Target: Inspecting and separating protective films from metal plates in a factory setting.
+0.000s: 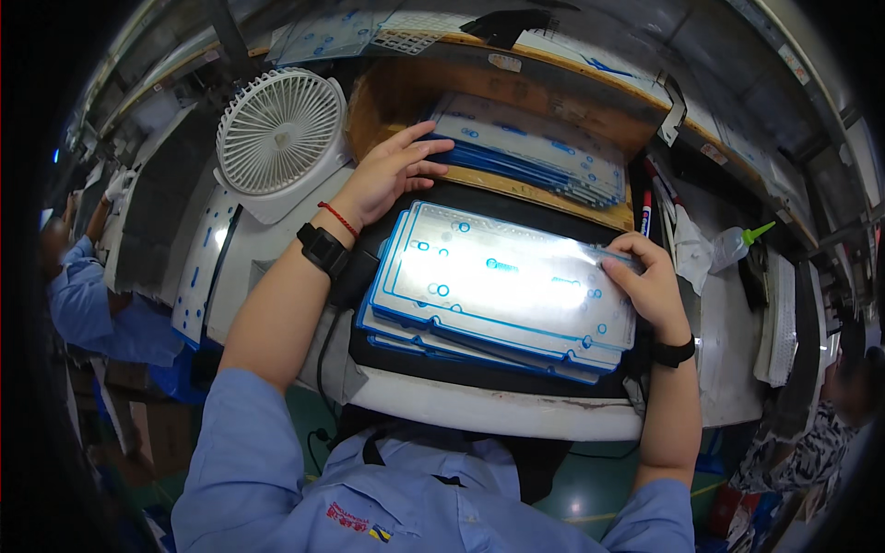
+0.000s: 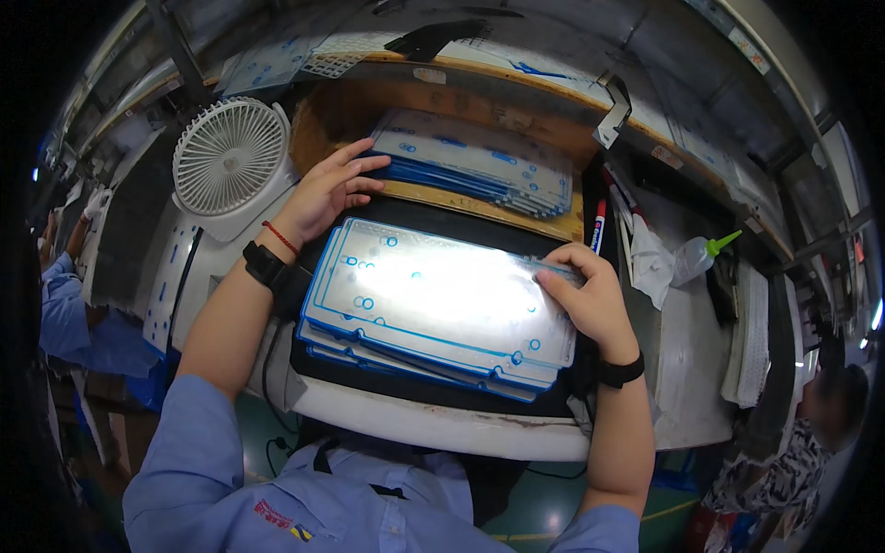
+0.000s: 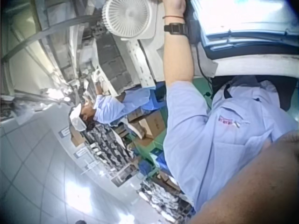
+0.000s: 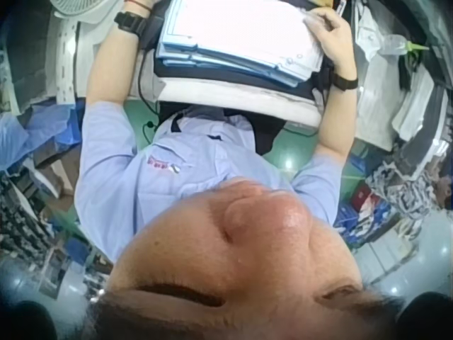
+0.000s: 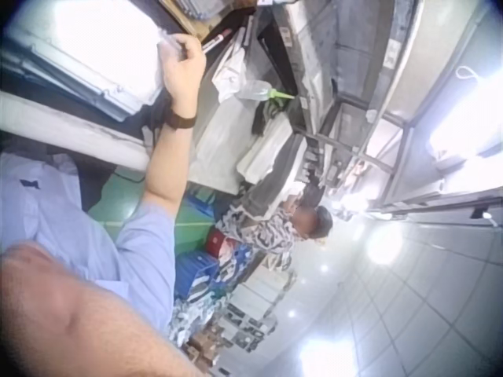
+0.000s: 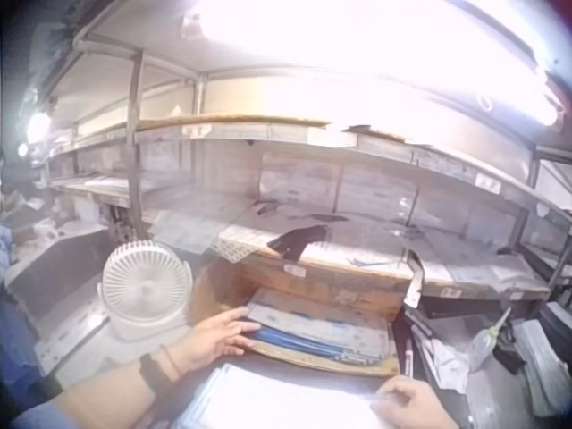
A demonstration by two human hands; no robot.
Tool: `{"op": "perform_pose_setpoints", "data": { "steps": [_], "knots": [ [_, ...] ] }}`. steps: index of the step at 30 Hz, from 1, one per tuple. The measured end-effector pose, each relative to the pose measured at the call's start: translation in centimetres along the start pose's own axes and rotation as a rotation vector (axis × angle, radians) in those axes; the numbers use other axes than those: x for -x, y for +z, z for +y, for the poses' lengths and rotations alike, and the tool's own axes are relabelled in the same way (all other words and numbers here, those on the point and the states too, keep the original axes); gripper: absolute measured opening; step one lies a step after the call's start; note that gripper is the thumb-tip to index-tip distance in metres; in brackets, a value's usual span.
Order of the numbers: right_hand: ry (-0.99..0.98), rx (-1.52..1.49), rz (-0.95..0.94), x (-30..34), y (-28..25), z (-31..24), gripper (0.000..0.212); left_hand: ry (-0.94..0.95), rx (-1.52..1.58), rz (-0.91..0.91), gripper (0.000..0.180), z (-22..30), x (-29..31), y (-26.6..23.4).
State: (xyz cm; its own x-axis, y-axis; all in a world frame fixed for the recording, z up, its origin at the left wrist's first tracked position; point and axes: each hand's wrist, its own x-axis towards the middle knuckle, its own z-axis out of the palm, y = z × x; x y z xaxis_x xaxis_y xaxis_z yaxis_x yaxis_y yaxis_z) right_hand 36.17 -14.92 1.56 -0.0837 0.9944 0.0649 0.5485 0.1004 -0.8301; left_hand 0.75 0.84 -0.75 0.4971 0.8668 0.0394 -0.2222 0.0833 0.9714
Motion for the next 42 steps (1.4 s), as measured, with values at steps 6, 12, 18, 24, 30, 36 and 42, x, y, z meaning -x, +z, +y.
{"op": "perform_pose_setpoints", "data": {
  "steps": [6, 12, 18, 24, 30, 36, 42],
  "knots": [
    [-0.150, -0.060, 0.189, 0.0, 0.4, -0.2, 0.016, -0.060, -0.022, -0.067, 0.045, 0.0, 0.0, -0.1],
    [-0.282, -0.027, 0.233, -0.1, 0.4, 0.2, 0.012, -0.053, 0.068, -0.071, 0.039, -0.3, 0.1, 0.1],
    [-0.103, -0.312, 0.378, -0.4, 0.5, 1.0, 0.015, -0.081, 0.087, -0.193, 0.037, 0.0, 0.2, -0.2],
    [-0.074, -0.262, 0.408, -0.6, 0.3, 1.4, 0.017, -0.122, -0.112, -0.174, 0.030, -0.4, 0.4, 0.5],
    [0.022, -0.420, 0.412, -0.9, 0.2, 2.2, 0.025, -0.163, -0.092, -0.120, 0.024, -0.2, 0.3, 0.3],
    [0.097, -0.353, 0.337, -1.0, 0.5, 2.4, 0.033, -0.203, -0.078, -0.026, 0.024, -0.2, 0.0, 0.2],
    [0.138, -0.338, 0.323, -1.0, 0.6, 2.0, 0.040, -0.140, 0.028, 0.125, 0.024, -1.2, -0.5, -0.7]
  ]
}}
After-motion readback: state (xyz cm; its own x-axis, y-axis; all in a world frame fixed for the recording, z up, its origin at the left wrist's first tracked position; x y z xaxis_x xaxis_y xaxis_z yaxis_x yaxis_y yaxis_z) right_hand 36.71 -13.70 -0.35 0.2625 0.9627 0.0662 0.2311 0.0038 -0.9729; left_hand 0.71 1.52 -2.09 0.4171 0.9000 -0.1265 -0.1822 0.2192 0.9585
